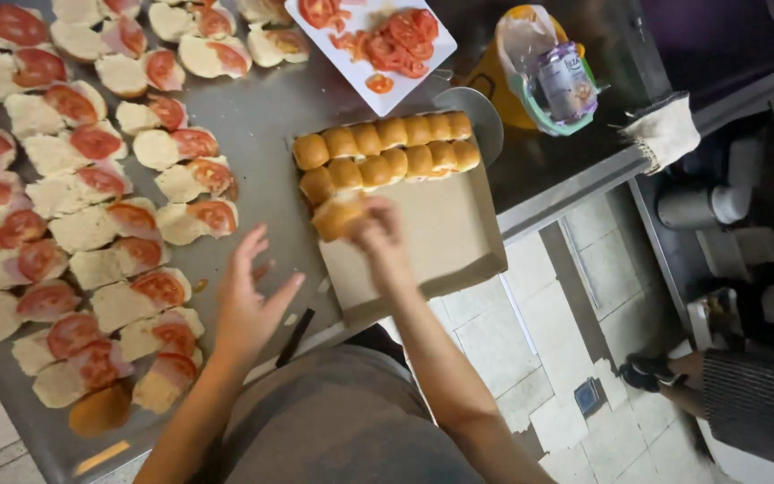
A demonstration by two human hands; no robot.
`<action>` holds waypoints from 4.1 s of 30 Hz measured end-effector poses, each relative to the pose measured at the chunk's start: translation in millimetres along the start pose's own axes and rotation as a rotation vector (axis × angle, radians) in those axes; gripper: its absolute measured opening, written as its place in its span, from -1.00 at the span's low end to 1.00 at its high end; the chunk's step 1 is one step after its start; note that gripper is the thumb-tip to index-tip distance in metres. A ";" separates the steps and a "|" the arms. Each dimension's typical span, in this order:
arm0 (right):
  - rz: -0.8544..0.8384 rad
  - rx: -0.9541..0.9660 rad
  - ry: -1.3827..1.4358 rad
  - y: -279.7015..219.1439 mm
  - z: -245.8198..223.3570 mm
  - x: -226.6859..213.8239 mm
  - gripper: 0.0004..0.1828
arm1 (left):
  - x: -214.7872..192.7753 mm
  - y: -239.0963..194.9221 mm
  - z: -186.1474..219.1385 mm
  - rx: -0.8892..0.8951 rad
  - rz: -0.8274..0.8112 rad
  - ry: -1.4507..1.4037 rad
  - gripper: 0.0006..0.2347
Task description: Arranging small bread buns into a cardboard box on a kitchen counter for packaging.
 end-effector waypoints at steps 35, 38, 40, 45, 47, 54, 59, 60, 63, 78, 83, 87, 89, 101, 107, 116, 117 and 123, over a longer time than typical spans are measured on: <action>-0.139 0.014 -1.033 67.6 112.6 118.0 -0.80 | -99.3 45.6 -112.7 0.211 -0.189 1.015 -0.39; -0.117 0.030 -1.036 68.7 113.8 121.3 -0.84 | -84.7 53.5 -123.1 0.355 -0.124 0.938 -0.32; -0.118 0.038 -1.033 66.9 114.9 121.0 -0.85 | -72.7 56.6 -122.1 0.468 -0.085 0.907 -0.24; -0.087 0.208 -0.954 67.6 107.5 116.6 -0.76 | -75.8 62.2 -95.7 0.320 0.100 0.258 -0.46; -0.079 0.257 -0.894 73.6 117.4 111.8 -0.72 | -69.6 55.6 -110.1 0.116 0.110 0.210 -0.51; -0.109 0.237 -0.411 67.4 124.2 96.0 -0.59 | -50.6 30.0 -115.6 0.065 0.292 0.107 -0.48; -0.078 0.092 -0.172 29.8 30.3 35.3 -0.52 | 1.6 25.3 -36.2 -0.114 0.187 -0.251 -0.41; -0.031 0.026 -0.195 23.1 0.6 16.1 -0.65 | 11.3 23.9 -25.8 -0.187 0.108 -0.262 -0.39; 0.328 -0.146 -0.155 43.7 -28.1 -81.4 -0.75 | 27.1 36.2 -14.7 -0.238 -0.109 -0.095 -0.32; 0.618 -0.085 -0.787 103.1 12.4 -163.0 -0.48 | 79.2 29.7 -109.3 -0.416 -0.311 -0.367 -0.21; 0.470 -0.403 -0.876 64.6 -26.0 -60.8 -0.69 | -27.4 55.9 -54.8 -0.045 -0.102 0.378 -0.36; -0.019 -0.495 -0.908 68.9 9.3 75.1 -0.80 | -81.2 75.1 -88.5 0.123 0.095 1.018 -0.26; -0.039 -0.366 -0.989 95.5 56.6 105.1 -0.78 | -83.0 82.6 -112.2 0.136 0.085 1.048 -0.28; -0.060 0.395 -0.564 138.7 127.1 134.1 -0.62 | -78.5 105.8 -114.6 0.257 0.045 0.926 -0.38; -0.078 0.423 -0.428 130.2 113.3 145.3 -0.61 | -73.0 119.7 -97.6 0.321 0.114 0.490 -0.52; 0.015 0.278 -0.681 119.7 105.6 141.8 -0.74 | -72.0 97.9 -160.2 -0.247 0.171 0.312 -0.65; 0.015 0.214 -0.813 118.9 101.2 144.1 -0.72 | -69.9 96.9 -167.6 -0.326 0.162 0.207 -0.65; -0.085 0.233 -0.784 112.7 97.0 138.2 -0.76 | -59.4 85.1 -199.8 -0.393 0.207 0.001 -0.53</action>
Point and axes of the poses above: each hand's wrist, its own y-axis towards the middle knuckle, its own x-axis out of the palm, z = x × y, the point moved 5 cm from there along y, towards the middle knuckle, and after that the axes turned 11 degrees about x, right-handed, at the moved point
